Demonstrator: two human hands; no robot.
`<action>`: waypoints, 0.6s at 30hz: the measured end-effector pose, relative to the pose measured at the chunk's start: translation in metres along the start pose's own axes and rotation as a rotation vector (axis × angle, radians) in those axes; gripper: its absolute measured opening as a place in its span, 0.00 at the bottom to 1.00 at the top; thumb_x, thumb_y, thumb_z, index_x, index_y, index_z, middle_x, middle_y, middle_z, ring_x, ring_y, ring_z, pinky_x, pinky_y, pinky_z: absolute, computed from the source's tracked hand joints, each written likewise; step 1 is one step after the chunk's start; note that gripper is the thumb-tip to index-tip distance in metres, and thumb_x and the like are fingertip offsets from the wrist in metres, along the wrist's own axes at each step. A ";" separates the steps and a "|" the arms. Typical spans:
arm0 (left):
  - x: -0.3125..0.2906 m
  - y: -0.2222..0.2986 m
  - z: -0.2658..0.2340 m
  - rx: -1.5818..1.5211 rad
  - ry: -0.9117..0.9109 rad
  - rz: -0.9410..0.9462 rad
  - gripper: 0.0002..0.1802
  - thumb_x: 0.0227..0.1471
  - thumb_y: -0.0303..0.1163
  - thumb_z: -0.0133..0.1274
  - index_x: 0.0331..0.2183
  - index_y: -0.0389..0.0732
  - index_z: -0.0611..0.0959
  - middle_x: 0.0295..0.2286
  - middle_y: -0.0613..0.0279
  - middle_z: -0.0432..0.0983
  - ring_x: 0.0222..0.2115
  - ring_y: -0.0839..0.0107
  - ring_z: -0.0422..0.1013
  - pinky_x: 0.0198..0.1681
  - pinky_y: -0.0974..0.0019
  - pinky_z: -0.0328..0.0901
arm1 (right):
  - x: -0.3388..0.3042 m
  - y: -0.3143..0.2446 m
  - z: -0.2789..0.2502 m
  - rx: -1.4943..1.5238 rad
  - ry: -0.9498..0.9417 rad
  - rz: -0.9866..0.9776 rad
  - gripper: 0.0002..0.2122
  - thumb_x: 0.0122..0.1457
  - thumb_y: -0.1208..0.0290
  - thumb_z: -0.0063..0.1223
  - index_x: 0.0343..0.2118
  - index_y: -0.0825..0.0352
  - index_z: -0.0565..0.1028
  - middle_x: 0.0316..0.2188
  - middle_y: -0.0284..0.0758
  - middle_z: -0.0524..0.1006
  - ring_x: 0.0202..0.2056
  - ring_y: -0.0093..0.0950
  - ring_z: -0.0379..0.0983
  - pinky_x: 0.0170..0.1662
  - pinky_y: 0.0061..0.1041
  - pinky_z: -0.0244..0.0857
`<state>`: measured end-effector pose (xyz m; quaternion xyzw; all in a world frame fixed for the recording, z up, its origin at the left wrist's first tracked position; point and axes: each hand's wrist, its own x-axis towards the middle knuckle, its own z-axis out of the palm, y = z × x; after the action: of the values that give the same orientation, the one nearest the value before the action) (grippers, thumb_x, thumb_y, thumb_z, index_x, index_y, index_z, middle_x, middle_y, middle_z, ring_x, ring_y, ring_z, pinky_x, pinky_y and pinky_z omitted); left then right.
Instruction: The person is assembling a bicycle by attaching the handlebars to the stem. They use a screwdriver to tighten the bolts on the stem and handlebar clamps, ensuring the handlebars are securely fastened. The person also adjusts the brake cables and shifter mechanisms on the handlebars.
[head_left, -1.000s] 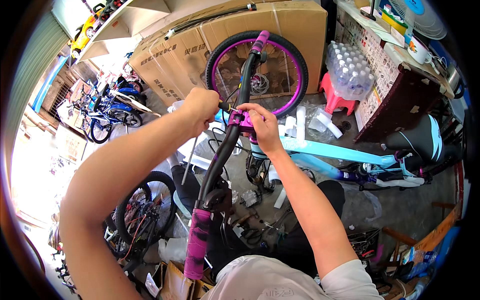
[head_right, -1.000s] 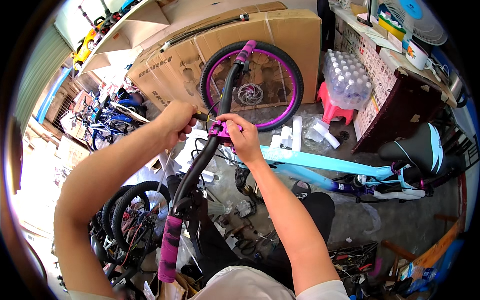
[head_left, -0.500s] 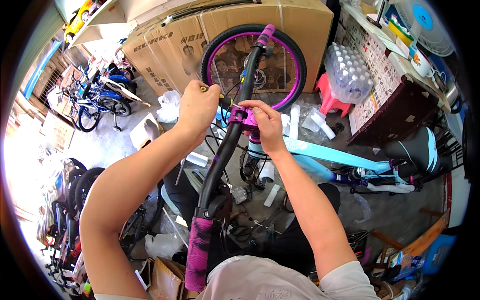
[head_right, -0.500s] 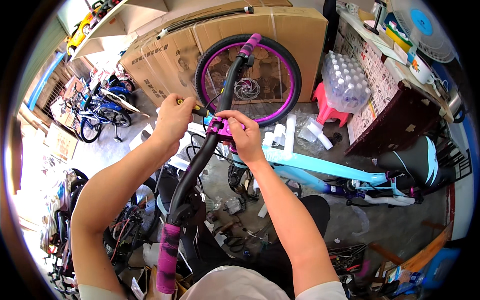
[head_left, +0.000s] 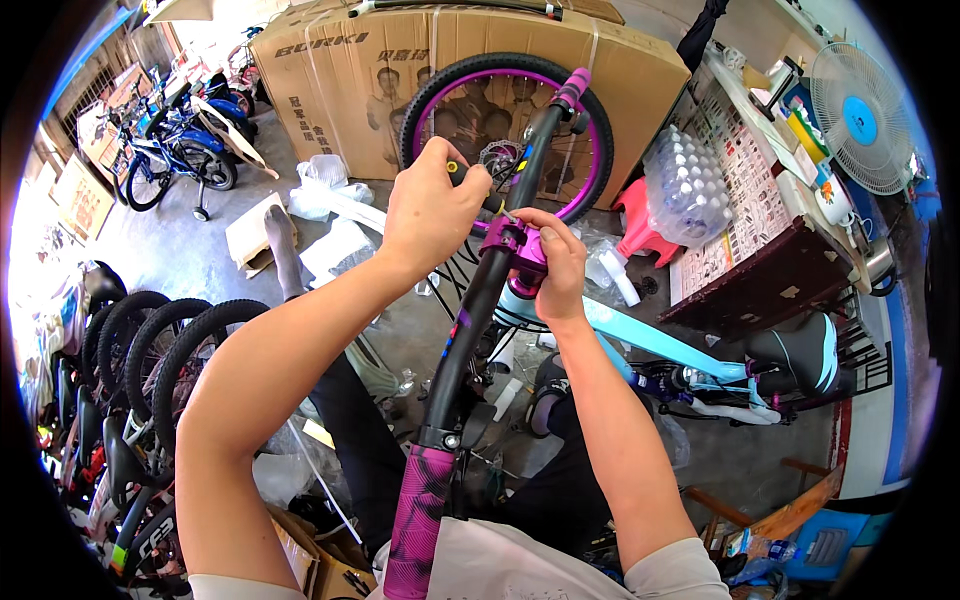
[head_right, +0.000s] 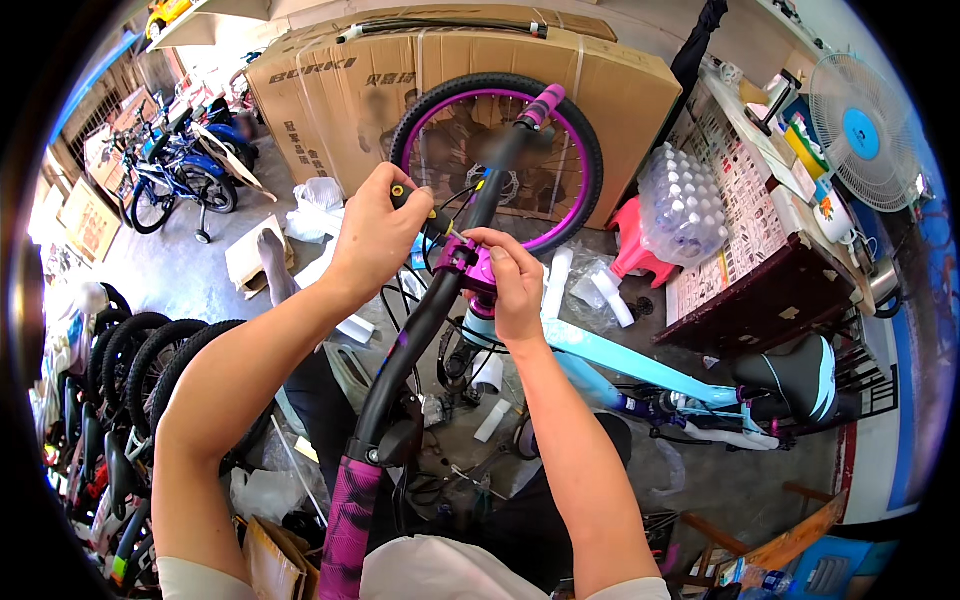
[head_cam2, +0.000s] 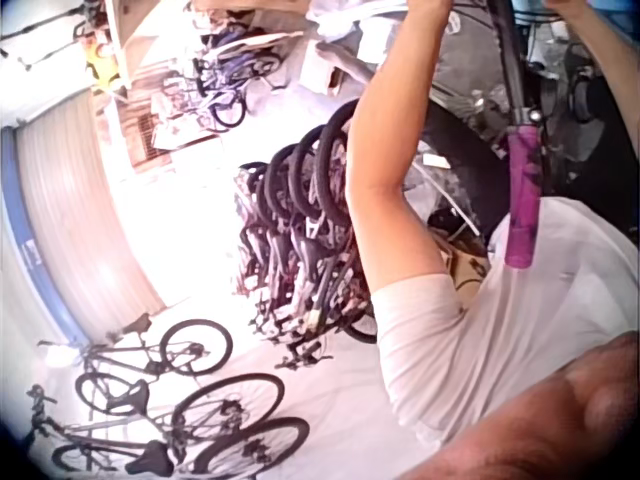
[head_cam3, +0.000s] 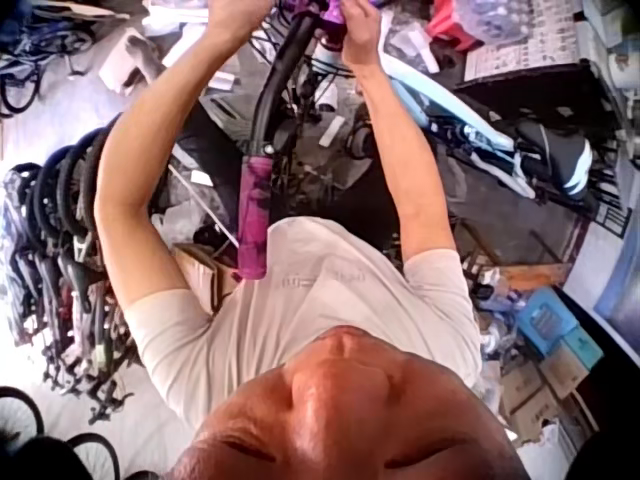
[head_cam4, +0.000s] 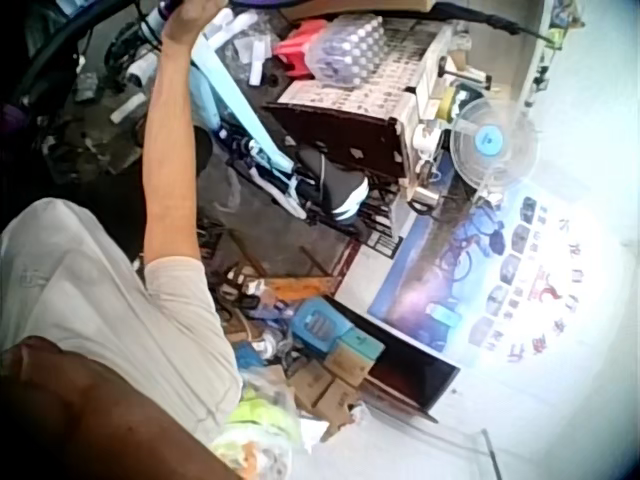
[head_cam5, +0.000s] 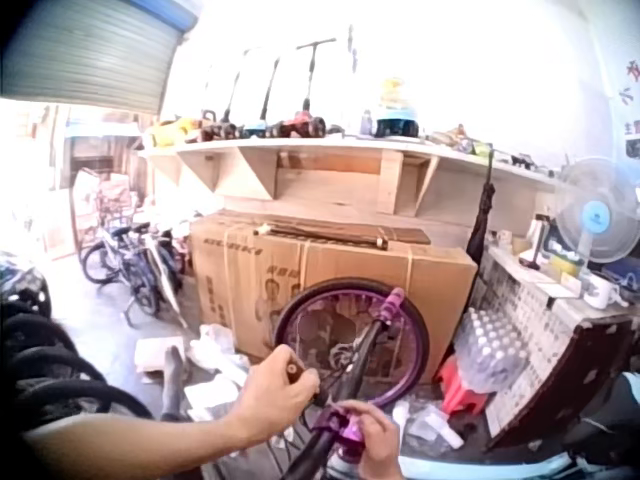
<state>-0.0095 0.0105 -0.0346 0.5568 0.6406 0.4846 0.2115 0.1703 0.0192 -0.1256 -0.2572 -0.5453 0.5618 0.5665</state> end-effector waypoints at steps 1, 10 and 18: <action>0.001 0.000 0.000 -0.002 -0.015 0.016 0.16 0.57 0.36 0.58 0.36 0.31 0.77 0.22 0.58 0.76 0.24 0.73 0.69 0.28 0.64 0.66 | 0.000 0.000 -0.001 0.005 -0.002 -0.009 0.19 0.67 0.65 0.41 0.49 0.75 0.78 0.35 0.37 0.82 0.24 0.20 0.76 0.29 0.19 0.70; 0.003 -0.004 -0.003 -0.008 -0.009 0.128 0.15 0.57 0.36 0.59 0.34 0.33 0.76 0.20 0.61 0.73 0.21 0.76 0.66 0.26 0.65 0.63 | 0.000 0.000 0.004 0.058 0.010 -0.023 0.18 0.68 0.65 0.43 0.48 0.73 0.79 0.30 0.34 0.81 0.22 0.19 0.74 0.27 0.18 0.67; 0.010 -0.013 -0.020 0.003 -0.202 0.128 0.14 0.62 0.38 0.58 0.40 0.37 0.77 0.19 0.66 0.72 0.19 0.80 0.66 0.22 0.70 0.61 | 0.000 0.000 0.008 0.063 0.005 -0.025 0.17 0.69 0.65 0.43 0.48 0.72 0.79 0.30 0.32 0.81 0.23 0.17 0.74 0.27 0.18 0.67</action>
<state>-0.0351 0.0135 -0.0341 0.6428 0.5800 0.4375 0.2430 0.1632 0.0163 -0.1231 -0.2339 -0.5290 0.5708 0.5827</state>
